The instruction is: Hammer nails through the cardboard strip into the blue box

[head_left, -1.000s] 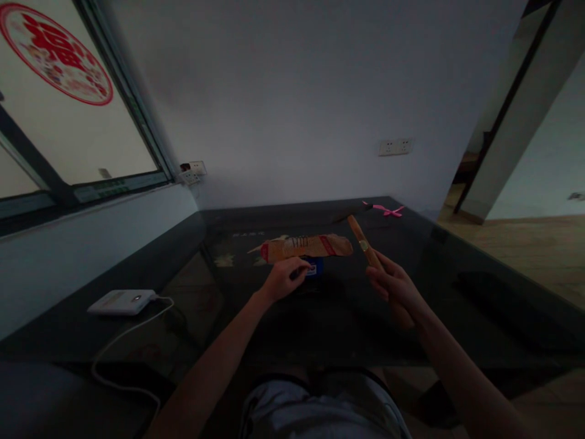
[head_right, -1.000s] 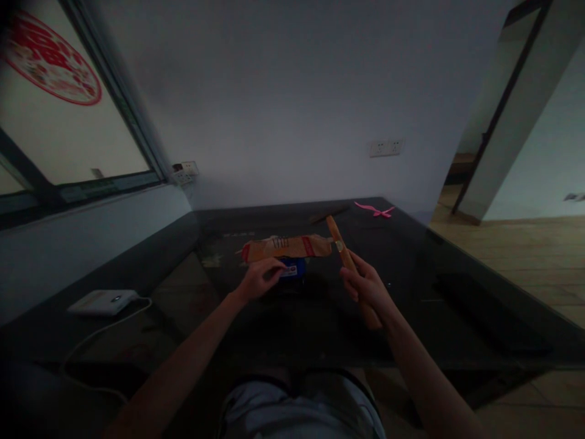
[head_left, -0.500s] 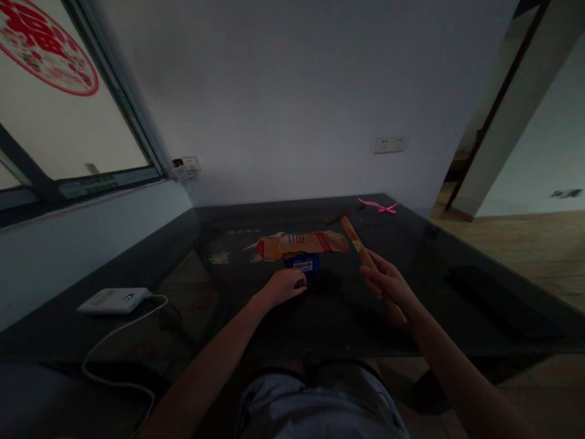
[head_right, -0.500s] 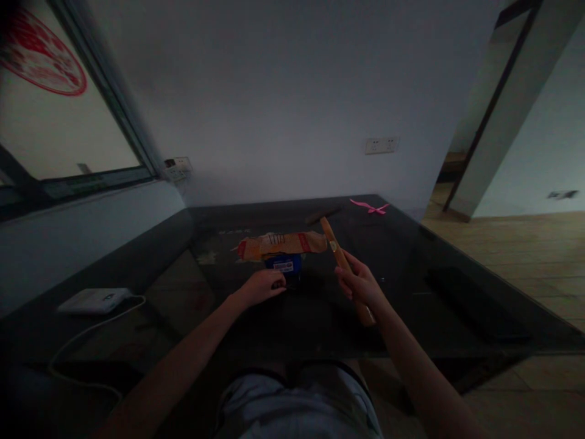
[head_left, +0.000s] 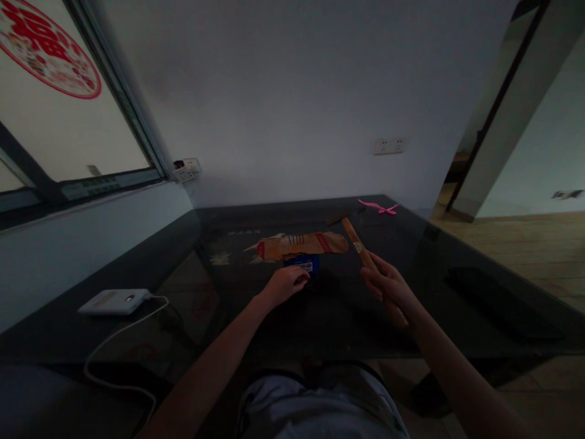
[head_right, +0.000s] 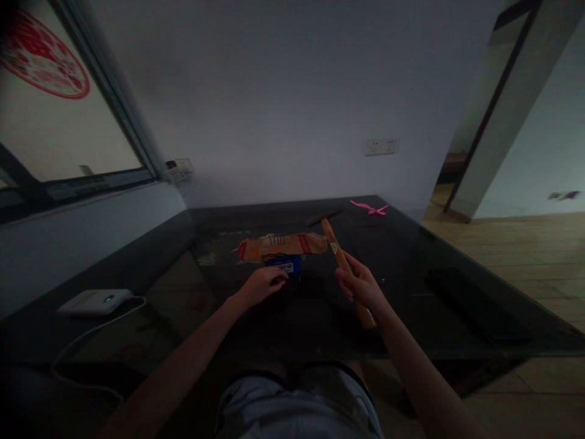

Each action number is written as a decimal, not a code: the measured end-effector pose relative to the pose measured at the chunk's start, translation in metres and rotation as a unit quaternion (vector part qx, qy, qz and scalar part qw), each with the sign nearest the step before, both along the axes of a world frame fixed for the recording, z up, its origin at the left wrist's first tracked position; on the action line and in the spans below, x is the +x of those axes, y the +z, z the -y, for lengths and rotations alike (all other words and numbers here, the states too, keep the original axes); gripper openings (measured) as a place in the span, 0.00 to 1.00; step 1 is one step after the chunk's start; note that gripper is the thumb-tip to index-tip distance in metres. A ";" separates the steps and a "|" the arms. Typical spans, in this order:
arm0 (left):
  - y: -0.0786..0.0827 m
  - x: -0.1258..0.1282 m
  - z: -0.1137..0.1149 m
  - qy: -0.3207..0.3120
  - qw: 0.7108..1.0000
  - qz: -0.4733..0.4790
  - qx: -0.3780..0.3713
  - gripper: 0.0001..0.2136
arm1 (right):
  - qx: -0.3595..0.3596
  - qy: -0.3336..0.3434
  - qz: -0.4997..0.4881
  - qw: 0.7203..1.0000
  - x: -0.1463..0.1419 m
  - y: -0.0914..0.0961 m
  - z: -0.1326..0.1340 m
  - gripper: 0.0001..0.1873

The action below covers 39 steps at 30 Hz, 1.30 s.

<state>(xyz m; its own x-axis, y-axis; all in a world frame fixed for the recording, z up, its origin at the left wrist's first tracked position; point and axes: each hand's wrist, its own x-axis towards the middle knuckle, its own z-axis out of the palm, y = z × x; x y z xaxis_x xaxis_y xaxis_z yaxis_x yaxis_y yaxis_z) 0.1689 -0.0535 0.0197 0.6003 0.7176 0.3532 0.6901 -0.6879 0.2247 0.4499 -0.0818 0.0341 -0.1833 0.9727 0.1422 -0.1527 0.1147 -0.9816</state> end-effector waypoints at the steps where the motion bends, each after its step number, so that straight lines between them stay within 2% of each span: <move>1: 0.001 0.001 0.001 -0.014 1.000 0.017 0.003 0.10 | -0.001 -0.001 -0.001 1.000 0.000 -0.001 -0.001 0.43; 4: 0.010 0.006 0.009 -0.071 0.995 0.068 0.018 0.11 | 0.000 0.001 -0.003 1.000 0.000 -0.002 -0.002 0.42; 6: 0.022 0.010 0.016 -0.095 0.988 0.114 0.033 0.10 | 0.000 0.005 -0.002 1.000 0.000 -0.001 -0.001 0.42; 9: 0.048 0.015 0.016 -0.080 0.975 0.196 0.059 0.07 | -0.002 0.001 -0.002 1.000 -0.001 0.001 0.000 0.42; 12: 0.072 0.017 -0.007 -0.034 0.957 0.272 0.091 0.06 | -0.003 0.001 0.004 1.000 -0.001 0.001 0.001 0.42; 15: 0.084 0.016 -0.050 0.003 0.935 0.338 0.105 0.05 | -0.004 0.002 0.009 1.000 -0.001 -0.001 0.001 0.42; 18: 0.081 0.014 -0.091 0.030 0.927 0.361 0.093 0.05 | 0.004 0.010 0.012 1.000 0.000 -0.002 0.000 0.40; 21: 0.068 0.012 -0.111 0.042 0.930 0.363 0.040 0.05 | 0.009 0.016 0.015 1.000 0.001 -0.003 -0.001 0.40; 27: 0.046 0.012 -0.106 0.044 0.934 0.354 -0.010 0.05 | 0.014 0.024 0.016 0.999 -0.002 -0.004 -0.002 0.40; 31: 0.042 0.012 -0.103 0.014 0.948 0.316 -0.032 0.07 | 0.010 0.020 0.021 1.000 -0.003 -0.003 0.001 0.40; 39: 0.038 0.010 -0.104 0.024 0.952 0.304 -0.019 0.07 | 0.004 0.029 0.041 0.999 -0.004 -0.004 0.004 0.41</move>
<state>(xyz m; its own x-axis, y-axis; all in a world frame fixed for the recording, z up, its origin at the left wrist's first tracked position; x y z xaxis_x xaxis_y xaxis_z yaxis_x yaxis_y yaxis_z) 0.1793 0.0503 0.0580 0.2586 0.7582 0.5985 0.4553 -0.6421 0.6167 0.4456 -0.0855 0.0306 -0.2509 0.9590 0.1318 -0.0787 0.1155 -0.9902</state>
